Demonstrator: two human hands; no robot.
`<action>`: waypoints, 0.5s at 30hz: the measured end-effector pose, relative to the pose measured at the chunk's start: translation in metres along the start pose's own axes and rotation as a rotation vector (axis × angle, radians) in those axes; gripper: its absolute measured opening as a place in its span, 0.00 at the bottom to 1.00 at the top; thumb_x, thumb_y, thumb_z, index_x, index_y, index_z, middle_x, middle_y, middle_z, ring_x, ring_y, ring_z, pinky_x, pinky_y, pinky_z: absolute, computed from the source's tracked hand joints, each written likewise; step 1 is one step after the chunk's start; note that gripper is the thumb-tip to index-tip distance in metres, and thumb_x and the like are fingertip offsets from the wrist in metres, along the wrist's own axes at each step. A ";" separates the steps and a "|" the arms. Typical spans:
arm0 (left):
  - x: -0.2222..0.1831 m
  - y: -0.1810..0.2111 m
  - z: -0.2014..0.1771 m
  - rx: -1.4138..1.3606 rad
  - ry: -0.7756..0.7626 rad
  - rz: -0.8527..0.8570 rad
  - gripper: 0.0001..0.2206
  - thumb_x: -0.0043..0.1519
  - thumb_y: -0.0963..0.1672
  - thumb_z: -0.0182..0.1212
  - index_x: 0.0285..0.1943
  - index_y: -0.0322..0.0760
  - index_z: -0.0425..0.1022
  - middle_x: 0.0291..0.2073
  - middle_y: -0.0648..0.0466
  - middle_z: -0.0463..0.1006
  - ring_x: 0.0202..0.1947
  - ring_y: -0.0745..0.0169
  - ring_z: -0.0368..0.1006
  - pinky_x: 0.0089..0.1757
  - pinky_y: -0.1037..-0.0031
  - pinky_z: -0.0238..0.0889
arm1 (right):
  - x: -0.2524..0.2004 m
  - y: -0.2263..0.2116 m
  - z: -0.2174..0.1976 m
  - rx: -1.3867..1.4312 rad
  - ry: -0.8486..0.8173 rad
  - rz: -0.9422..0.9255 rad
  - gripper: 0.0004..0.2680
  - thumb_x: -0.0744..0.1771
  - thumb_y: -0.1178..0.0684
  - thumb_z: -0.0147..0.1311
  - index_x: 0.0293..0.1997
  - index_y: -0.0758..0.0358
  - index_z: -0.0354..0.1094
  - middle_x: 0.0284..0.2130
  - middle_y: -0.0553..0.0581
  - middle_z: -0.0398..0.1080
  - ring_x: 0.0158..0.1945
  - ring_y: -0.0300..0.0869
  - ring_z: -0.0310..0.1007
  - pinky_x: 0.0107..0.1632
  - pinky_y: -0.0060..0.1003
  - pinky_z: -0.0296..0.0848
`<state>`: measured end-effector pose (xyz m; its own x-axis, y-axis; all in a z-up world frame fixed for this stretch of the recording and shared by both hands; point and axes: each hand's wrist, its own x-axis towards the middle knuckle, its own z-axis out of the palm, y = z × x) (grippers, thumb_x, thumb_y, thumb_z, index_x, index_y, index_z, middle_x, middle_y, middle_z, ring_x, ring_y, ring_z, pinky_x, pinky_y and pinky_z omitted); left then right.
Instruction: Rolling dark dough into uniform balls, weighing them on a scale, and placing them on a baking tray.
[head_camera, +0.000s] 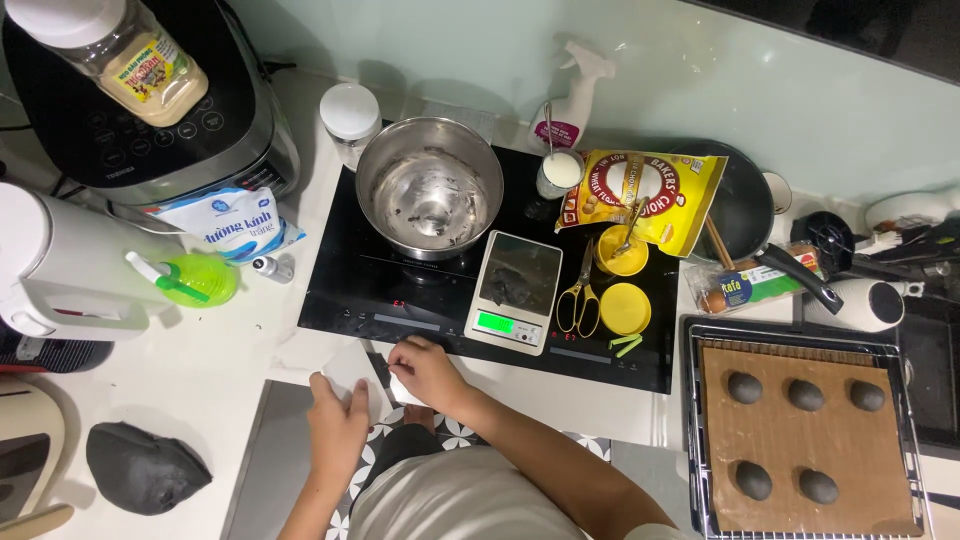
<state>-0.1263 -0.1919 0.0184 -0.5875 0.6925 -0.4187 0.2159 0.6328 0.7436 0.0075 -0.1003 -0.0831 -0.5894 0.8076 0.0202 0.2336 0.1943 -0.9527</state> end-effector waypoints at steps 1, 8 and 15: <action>0.002 -0.006 0.002 0.001 0.001 0.001 0.18 0.63 0.46 0.57 0.49 0.26 0.56 0.26 0.33 0.79 0.22 0.37 0.81 0.24 0.57 0.73 | 0.000 0.001 0.000 0.001 0.000 -0.001 0.04 0.64 0.63 0.60 0.40 0.66 0.71 0.38 0.58 0.70 0.36 0.45 0.78 0.40 0.35 0.78; 0.006 -0.015 0.013 0.258 0.002 0.227 0.16 0.64 0.45 0.58 0.48 0.26 0.58 0.20 0.31 0.77 0.26 0.28 0.75 0.30 0.49 0.66 | 0.000 -0.023 -0.039 -0.403 -0.026 -0.190 0.12 0.64 0.61 0.58 0.53 0.64 0.71 0.38 0.60 0.69 0.40 0.52 0.73 0.43 0.44 0.74; 0.005 0.033 0.031 0.194 -0.116 0.414 0.13 0.64 0.43 0.57 0.52 0.30 0.63 0.23 0.35 0.77 0.28 0.31 0.76 0.29 0.50 0.66 | 0.002 -0.014 -0.131 -0.795 0.571 -0.094 0.11 0.62 0.52 0.66 0.37 0.65 0.67 0.33 0.60 0.66 0.39 0.54 0.68 0.40 0.47 0.71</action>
<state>-0.0979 -0.1573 0.0250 -0.3322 0.9275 -0.1712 0.5623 0.3405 0.7535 0.1040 -0.0285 -0.0297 -0.2187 0.8767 0.4284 0.7808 0.4205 -0.4621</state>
